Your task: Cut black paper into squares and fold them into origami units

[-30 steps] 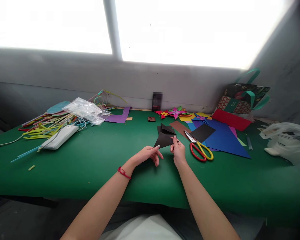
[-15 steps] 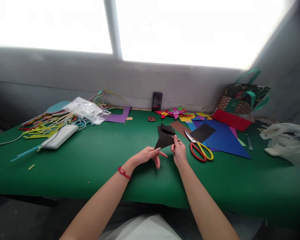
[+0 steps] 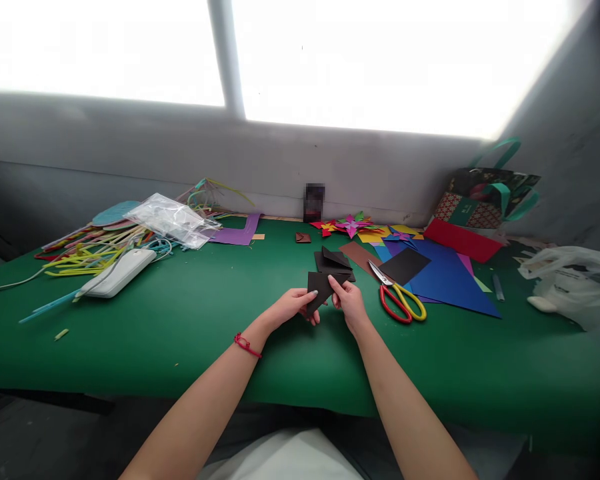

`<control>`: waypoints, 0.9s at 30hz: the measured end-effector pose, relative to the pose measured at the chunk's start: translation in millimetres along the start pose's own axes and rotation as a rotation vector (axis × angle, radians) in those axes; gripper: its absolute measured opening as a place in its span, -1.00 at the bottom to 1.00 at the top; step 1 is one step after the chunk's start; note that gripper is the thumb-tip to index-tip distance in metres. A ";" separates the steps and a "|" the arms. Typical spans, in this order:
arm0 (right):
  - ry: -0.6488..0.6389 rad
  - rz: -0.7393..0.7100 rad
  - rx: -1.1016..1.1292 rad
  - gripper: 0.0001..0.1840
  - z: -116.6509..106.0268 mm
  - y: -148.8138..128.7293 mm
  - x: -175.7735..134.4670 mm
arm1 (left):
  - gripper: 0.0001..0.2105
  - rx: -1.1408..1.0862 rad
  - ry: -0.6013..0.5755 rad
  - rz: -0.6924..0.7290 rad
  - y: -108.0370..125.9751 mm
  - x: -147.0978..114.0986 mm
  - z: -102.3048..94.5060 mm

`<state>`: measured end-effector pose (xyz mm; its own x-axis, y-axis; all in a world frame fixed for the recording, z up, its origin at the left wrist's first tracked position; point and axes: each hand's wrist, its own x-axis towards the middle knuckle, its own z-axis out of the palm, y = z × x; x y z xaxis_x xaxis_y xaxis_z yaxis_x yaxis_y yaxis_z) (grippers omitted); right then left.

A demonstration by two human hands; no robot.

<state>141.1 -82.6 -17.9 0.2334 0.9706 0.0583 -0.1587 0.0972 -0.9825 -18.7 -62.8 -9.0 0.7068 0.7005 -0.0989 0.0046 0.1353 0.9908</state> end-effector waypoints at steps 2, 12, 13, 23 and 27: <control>-0.025 -0.005 -0.015 -0.60 2.3 -2.6 -1.9 | -0.56 0.014 0.045 0.044 -2.6 1.3 -2.5; 0.030 -0.112 -0.163 -0.60 1.1 2.1 1.2 | -0.52 0.192 0.154 0.028 -3.3 3.5 0.1; 0.029 -0.104 -0.166 -0.59 0.0 2.6 1.8 | -0.51 0.166 0.166 0.039 -2.6 3.7 0.0; -0.133 -0.196 -0.343 -0.66 11.2 -5.1 -12.7 | -0.72 0.071 0.394 0.130 3.6 3.0 -6.2; -0.196 -0.112 -0.232 -0.65 11.5 -7.0 -13.6 | -0.76 -0.022 0.541 0.230 2.3 4.3 -10.9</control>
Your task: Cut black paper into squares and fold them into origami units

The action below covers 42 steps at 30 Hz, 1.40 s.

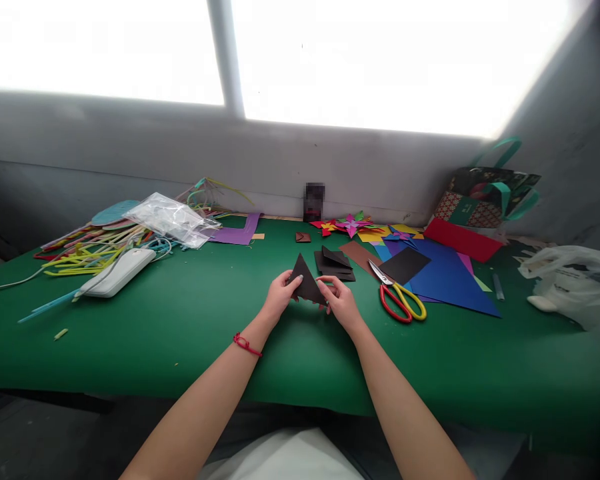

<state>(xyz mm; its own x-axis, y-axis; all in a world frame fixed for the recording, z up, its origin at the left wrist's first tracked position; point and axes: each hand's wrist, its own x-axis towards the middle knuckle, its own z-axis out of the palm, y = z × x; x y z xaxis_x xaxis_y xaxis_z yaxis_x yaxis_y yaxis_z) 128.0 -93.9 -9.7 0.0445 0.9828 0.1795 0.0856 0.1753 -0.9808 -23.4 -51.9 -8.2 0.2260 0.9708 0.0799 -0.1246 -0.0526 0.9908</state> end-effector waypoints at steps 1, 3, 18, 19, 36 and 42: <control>-0.010 -0.002 0.002 -0.64 0.0 -0.1 0.0 | -0.76 -0.031 0.035 0.004 -0.6 1.0 -0.8; 0.013 -0.039 -0.024 -0.66 0.0 0.3 0.3 | -0.74 -0.079 0.072 -0.015 -1.9 2.4 -1.9; 0.298 -0.136 0.014 -0.72 -7.6 -1.9 1.8 | -0.57 -0.248 -0.134 -0.123 0.3 -1.6 -1.3; 0.299 -0.141 0.011 -0.73 -7.9 -1.6 1.9 | -0.56 -0.235 -0.157 -0.136 1.3 -2.5 -0.8; 0.239 -0.066 0.174 -0.68 -13.0 1.4 7.1 | -0.59 -0.159 -0.218 -0.244 7.2 -9.6 3.8; 0.220 0.047 0.232 -0.65 -14.0 3.8 9.5 | -0.63 -0.090 -0.177 -0.213 9.5 -9.1 4.7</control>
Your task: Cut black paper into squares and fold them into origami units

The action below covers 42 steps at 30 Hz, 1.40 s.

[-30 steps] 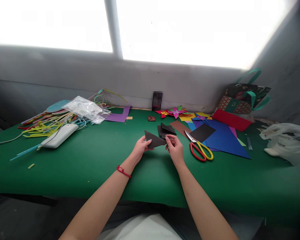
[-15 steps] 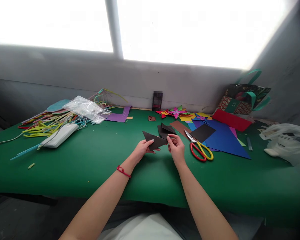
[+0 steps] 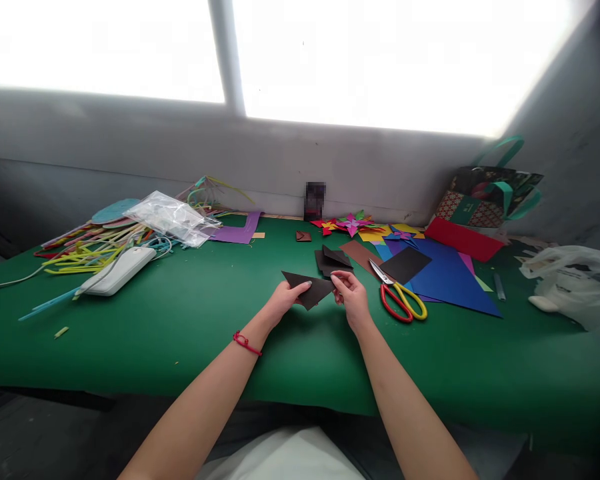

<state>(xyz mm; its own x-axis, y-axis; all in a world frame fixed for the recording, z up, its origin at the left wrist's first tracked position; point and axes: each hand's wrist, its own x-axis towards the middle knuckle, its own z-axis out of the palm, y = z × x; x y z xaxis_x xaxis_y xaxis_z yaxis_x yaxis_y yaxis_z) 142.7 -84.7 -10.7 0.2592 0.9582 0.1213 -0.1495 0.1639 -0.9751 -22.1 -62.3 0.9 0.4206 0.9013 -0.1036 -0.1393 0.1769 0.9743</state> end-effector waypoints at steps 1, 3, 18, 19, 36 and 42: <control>0.002 0.026 0.010 -0.64 0.3 0.4 0.1 | -0.63 0.017 0.024 0.008 -1.4 1.4 -0.3; -0.009 0.067 0.015 -0.62 1.1 1.0 -0.2 | -0.65 0.049 0.054 0.020 -4.9 4.1 -0.8; -0.043 -0.025 -0.202 -0.67 -2.3 11.0 0.5 | -0.72 0.302 0.020 0.093 -14.0 5.3 1.0; -0.023 -0.033 -0.169 -0.67 -2.2 10.2 0.7 | -0.71 0.280 0.023 0.097 -13.4 6.2 0.5; -0.223 -0.479 -0.529 -0.82 3.9 2.0 -9.1 | -0.69 0.095 0.144 0.046 -11.7 8.5 -7.4; -0.236 -0.416 -0.495 -0.80 5.5 -1.4 -11.4 | -0.69 -0.082 0.132 0.023 -10.2 7.5 -7.4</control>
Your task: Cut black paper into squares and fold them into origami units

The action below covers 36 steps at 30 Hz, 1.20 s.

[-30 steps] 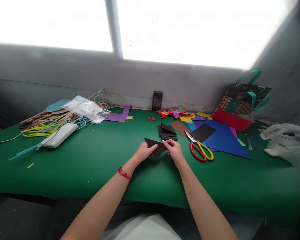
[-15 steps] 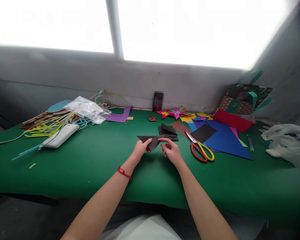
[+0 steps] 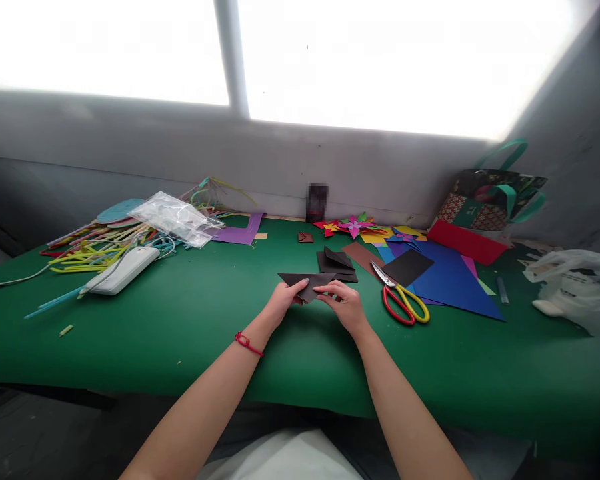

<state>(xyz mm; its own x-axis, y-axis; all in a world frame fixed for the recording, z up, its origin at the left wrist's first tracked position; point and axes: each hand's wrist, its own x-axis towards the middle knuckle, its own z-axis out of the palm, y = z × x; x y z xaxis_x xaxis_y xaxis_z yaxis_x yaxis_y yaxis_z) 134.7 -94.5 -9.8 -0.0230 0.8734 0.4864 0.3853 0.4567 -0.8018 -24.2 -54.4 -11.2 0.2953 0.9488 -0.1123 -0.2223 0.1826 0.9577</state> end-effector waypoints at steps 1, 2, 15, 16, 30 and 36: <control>-0.019 0.025 0.027 -0.79 0.7 -1.6 -0.4 | -0.69 -0.045 -0.006 -0.004 0.3 -0.4 -0.1; -0.039 0.051 0.055 -0.77 1.3 -3.0 -0.8 | -0.68 -0.086 -0.020 -0.009 0.6 -0.8 -0.1; -0.003 0.190 0.210 -0.80 0.0 -3.6 -0.4 | -0.58 -0.104 -0.189 0.021 9.7 -12.6 9.9; 0.008 0.190 0.215 -0.80 -0.1 -4.8 -0.4 | -0.58 -0.104 -0.199 0.023 10.9 -13.5 10.6; 0.099 0.237 0.128 -0.68 0.5 -7.1 3.6 | -0.61 -0.147 -0.256 0.035 5.8 -10.6 11.6; 0.089 0.237 0.125 -0.68 -1.3 -6.7 3.6 | -0.57 -0.110 -0.243 0.044 6.8 -12.5 13.7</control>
<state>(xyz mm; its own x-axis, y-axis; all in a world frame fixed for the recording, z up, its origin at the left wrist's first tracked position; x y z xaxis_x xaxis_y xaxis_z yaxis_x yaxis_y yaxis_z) 133.2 -94.7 -2.2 0.1371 0.9426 0.3044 0.2533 0.2637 -0.9308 -16.6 -68.6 0.4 0.4942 0.8693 0.0087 -0.3358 0.1816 0.9242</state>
